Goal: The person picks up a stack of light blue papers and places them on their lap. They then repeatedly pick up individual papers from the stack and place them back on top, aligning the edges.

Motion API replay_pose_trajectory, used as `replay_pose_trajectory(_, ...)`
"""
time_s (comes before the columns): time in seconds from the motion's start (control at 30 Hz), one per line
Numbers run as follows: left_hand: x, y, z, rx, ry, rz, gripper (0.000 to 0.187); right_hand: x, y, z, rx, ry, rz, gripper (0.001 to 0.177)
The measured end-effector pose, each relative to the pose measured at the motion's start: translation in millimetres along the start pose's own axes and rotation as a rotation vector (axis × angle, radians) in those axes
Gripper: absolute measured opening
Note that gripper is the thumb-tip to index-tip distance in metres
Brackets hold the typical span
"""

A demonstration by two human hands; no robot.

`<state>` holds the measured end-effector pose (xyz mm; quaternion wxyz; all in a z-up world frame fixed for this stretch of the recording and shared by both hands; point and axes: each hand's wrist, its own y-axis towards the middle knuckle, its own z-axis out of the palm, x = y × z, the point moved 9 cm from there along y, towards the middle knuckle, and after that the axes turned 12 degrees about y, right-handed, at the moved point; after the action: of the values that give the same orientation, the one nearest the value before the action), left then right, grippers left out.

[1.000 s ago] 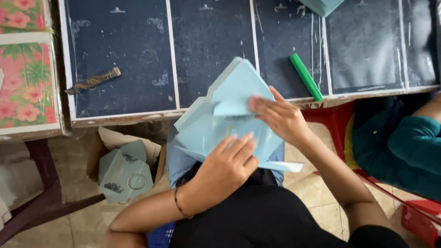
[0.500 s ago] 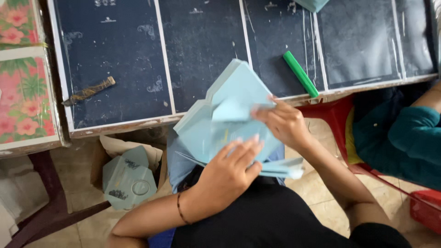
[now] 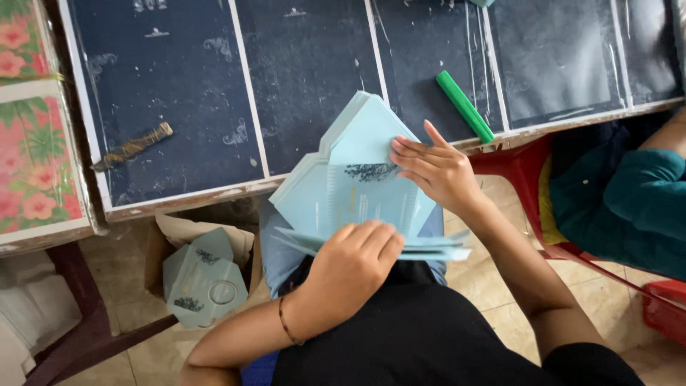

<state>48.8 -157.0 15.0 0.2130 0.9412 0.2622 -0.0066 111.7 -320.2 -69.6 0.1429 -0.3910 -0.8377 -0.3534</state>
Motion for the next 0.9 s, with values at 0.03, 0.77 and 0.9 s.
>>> replay_pose_trajectory(0.03,0.0,-0.6,4.7,-0.001,-0.002,0.001,0.009,3.6,3.0,1.7,0.001,-0.002,0.001,0.033)
replay_pose_trajectory(0.77,10.5,-15.8,23.3,0.111,-0.084,0.004,0.013,-85.3,-13.1,56.0,0.093,0.344,0.875,0.056)
replay_pose_trajectory(0.9,32.9,-10.7,34.0,0.113,0.055,-0.149,0.007,-95.5,28.6,25.6,0.075,0.399,0.463,0.013)
